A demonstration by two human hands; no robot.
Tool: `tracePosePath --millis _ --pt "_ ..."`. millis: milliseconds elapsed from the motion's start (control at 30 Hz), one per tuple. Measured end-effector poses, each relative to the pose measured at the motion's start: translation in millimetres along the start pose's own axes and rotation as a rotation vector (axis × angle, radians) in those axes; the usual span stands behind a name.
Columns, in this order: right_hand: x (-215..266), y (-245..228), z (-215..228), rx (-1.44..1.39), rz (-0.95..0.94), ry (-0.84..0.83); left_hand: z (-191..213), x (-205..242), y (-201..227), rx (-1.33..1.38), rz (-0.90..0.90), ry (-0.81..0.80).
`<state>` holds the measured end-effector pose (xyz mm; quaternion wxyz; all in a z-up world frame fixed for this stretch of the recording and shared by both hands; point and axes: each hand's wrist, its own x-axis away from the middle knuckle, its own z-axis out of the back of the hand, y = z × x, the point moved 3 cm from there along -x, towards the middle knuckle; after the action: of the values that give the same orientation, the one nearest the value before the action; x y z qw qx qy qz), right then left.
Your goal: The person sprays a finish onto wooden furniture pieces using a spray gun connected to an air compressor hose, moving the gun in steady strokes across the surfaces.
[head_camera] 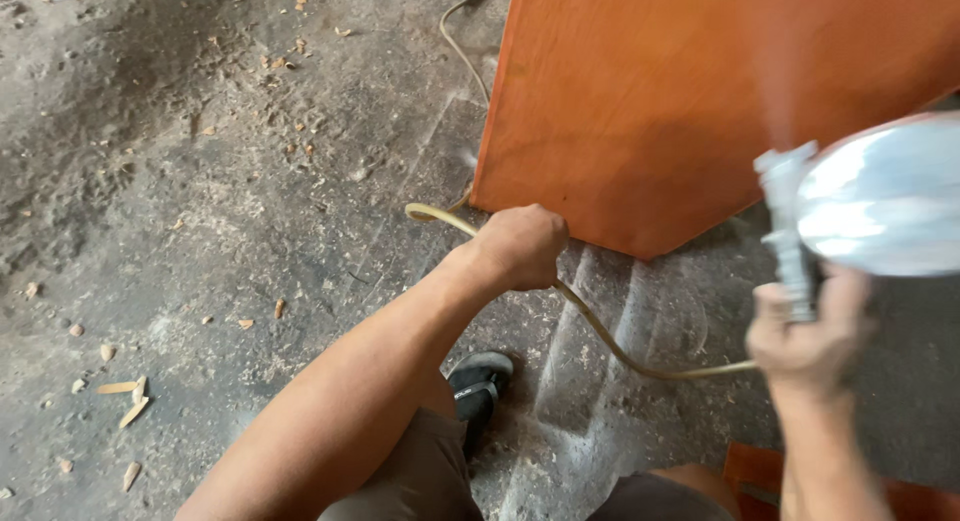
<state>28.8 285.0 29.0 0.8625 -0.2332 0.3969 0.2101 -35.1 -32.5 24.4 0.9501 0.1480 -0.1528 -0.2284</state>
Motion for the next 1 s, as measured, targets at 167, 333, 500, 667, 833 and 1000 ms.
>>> tracePosePath --millis 167,333,500,667,833,1000 --pt "84.4 18.9 -60.6 0.028 -0.084 -0.197 -25.2 -11.0 0.8 -0.035 -0.089 -0.019" --pt "162.6 45.5 -112.4 0.012 -0.208 -0.386 -52.2 -18.9 3.7 -0.012 -0.074 -0.14" --pt "199.5 54.6 -146.2 0.082 -0.288 -0.582 -60.8 -19.9 6.1 0.003 -0.036 -0.241" --pt "201.7 56.0 -170.9 0.172 -0.243 -0.687 -54.3 -17.5 7.0 -0.008 -0.046 -0.27" --pt "147.0 34.1 -136.0 0.079 -0.268 -0.463 -32.1 -10.5 3.4 0.057 -0.11 -0.171" --pt "69.5 13.7 -68.7 0.097 -0.261 -0.331 -12.0 -3.3 0.0 0.047 -0.281 0.017"
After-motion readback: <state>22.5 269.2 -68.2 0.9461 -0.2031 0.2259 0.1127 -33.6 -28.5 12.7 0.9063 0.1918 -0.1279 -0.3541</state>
